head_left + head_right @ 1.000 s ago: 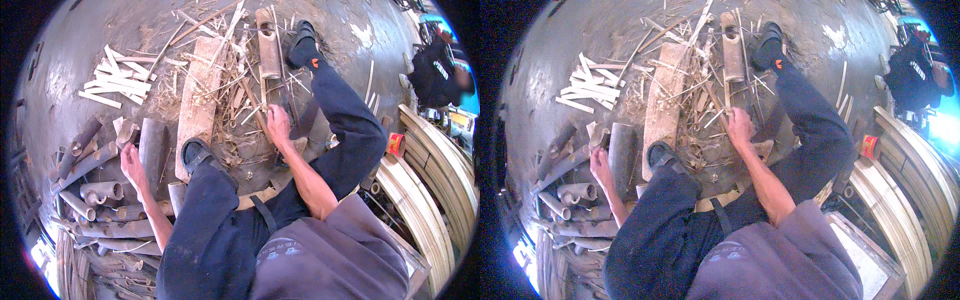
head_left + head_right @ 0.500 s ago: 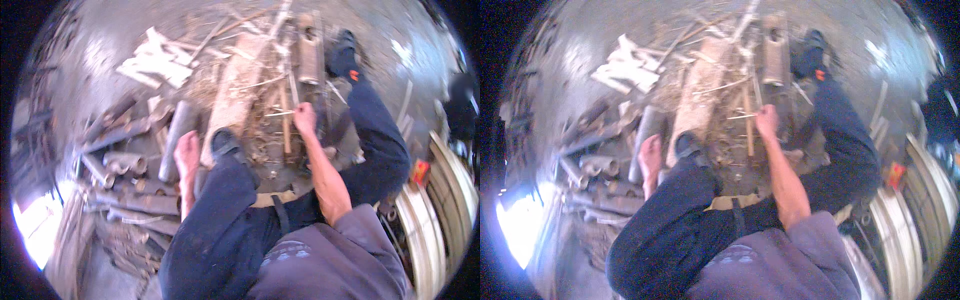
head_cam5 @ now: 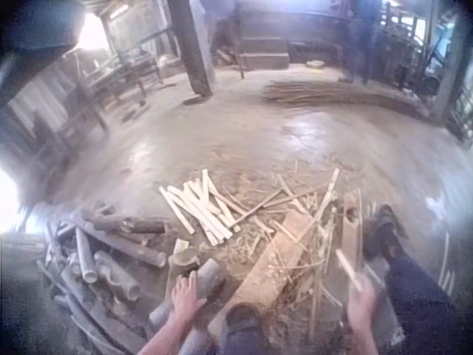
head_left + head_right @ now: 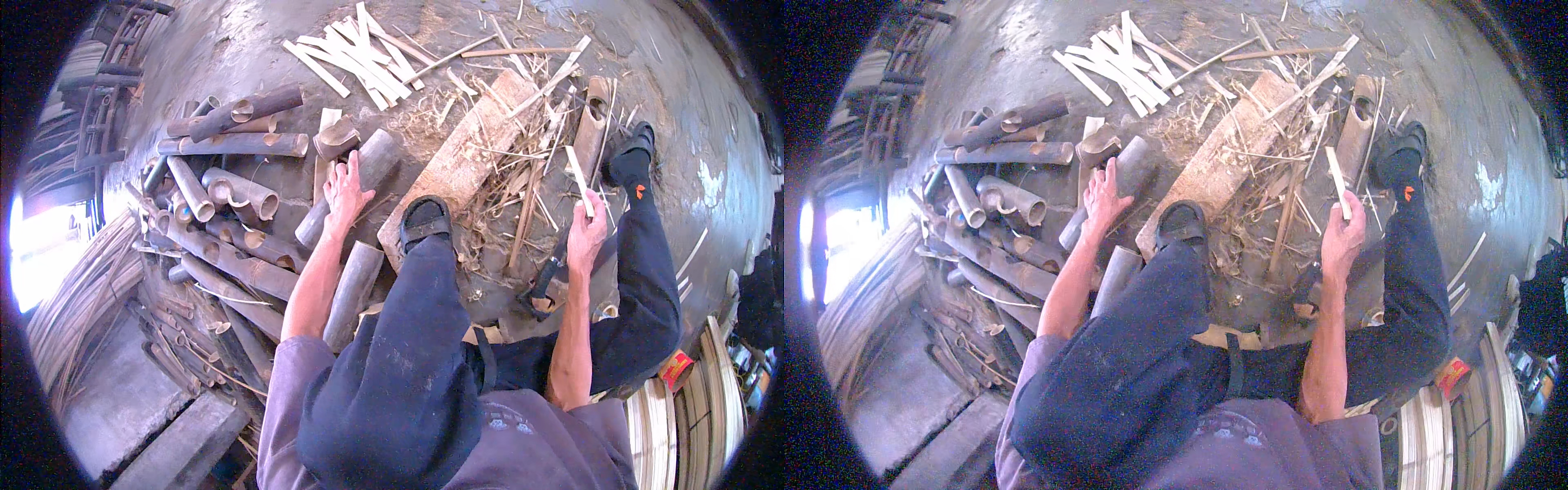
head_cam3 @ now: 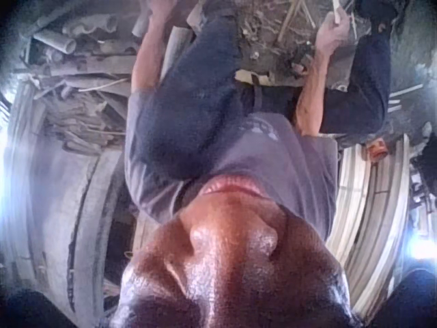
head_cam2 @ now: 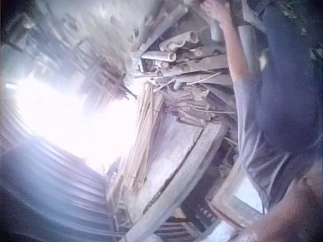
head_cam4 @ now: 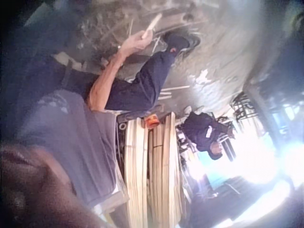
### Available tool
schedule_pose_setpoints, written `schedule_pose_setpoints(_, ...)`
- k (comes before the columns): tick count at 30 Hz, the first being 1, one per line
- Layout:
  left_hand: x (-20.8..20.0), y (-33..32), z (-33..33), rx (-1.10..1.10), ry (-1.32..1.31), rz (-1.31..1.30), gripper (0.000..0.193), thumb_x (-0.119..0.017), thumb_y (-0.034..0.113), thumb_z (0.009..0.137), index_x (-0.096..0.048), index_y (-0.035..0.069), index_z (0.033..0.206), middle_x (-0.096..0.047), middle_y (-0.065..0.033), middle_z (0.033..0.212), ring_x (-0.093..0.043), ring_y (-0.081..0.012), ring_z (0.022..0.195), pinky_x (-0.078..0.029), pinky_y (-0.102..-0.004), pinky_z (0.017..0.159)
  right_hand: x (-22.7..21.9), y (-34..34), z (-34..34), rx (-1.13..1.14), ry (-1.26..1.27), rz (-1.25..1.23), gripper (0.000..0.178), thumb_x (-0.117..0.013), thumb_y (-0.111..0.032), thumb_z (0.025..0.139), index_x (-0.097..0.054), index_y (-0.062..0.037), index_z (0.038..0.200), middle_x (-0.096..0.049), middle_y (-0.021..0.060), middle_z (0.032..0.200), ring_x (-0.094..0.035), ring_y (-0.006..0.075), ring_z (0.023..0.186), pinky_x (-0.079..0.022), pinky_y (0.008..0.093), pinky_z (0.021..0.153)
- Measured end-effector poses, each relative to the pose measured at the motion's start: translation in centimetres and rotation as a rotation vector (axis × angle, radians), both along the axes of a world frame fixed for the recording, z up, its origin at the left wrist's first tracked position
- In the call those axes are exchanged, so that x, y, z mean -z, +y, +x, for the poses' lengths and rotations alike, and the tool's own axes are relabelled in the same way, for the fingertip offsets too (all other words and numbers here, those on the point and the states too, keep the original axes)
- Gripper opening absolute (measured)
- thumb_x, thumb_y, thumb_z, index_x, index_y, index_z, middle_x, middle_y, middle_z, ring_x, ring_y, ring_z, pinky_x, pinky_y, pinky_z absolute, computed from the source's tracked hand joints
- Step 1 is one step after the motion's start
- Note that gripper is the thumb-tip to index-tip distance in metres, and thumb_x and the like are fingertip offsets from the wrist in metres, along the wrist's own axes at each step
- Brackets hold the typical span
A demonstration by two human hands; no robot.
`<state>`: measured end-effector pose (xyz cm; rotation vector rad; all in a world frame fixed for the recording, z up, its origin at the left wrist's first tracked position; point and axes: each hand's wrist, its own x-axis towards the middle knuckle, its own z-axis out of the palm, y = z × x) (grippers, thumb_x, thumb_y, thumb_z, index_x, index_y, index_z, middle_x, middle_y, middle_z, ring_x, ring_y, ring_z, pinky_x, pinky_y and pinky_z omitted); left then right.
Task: The person sits on the floor and uses a knife to split bamboo pieces into thin strips. They repeatedly pick up bamboo segments, split them, and place the resulting strips on the floor.
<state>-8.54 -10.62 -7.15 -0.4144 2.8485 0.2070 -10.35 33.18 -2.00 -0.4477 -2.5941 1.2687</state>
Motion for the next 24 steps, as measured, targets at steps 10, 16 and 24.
schedule_pose_setpoints(10,-12.6,-2.8,-0.6,-0.195,0.432,1.047,0.112,-0.089,0.026,0.054,-0.028,0.002,0.145,-0.047,-0.0142,0.136,-0.044,-0.0245,0.128,-0.034,-0.0390,0.108,-1.9,-4.0,1.1,-0.057,-0.145,-0.288,0.018,-0.056,-0.011,0.095,-0.060,0.0014,0.108,-0.064,0.0073,0.093,-0.059,0.0120,0.080,-0.048,0.0258,0.071)
schedule_pose_setpoints(16,-12.6,-1.0,0.7,-0.082,0.497,0.832,0.111,-0.090,0.025,0.054,-0.028,0.003,0.144,-0.046,-0.0157,0.137,-0.045,-0.0271,0.127,-0.035,-0.0403,0.108,-1.9,-5.0,1.4,-0.110,-0.209,-0.176,0.015,-0.060,-0.010,0.092,-0.063,0.0001,0.103,-0.066,0.0067,0.091,-0.061,0.0139,0.081,-0.049,0.0276,0.075)
schedule_pose_setpoints(24,-11.8,-0.1,-1.1,-0.289,0.674,1.530,0.095,-0.084,0.013,0.060,-0.034,0.004,0.140,-0.051,-0.0112,0.129,-0.050,-0.0254,0.119,-0.038,-0.0382,0.104,-0.5,-4.0,1.9,-0.044,-0.080,-0.392,0.029,-0.054,-0.005,0.095,-0.045,-0.0016,0.122,-0.062,0.0094,0.094,-0.062,0.0132,0.080,-0.050,0.0256,0.071)
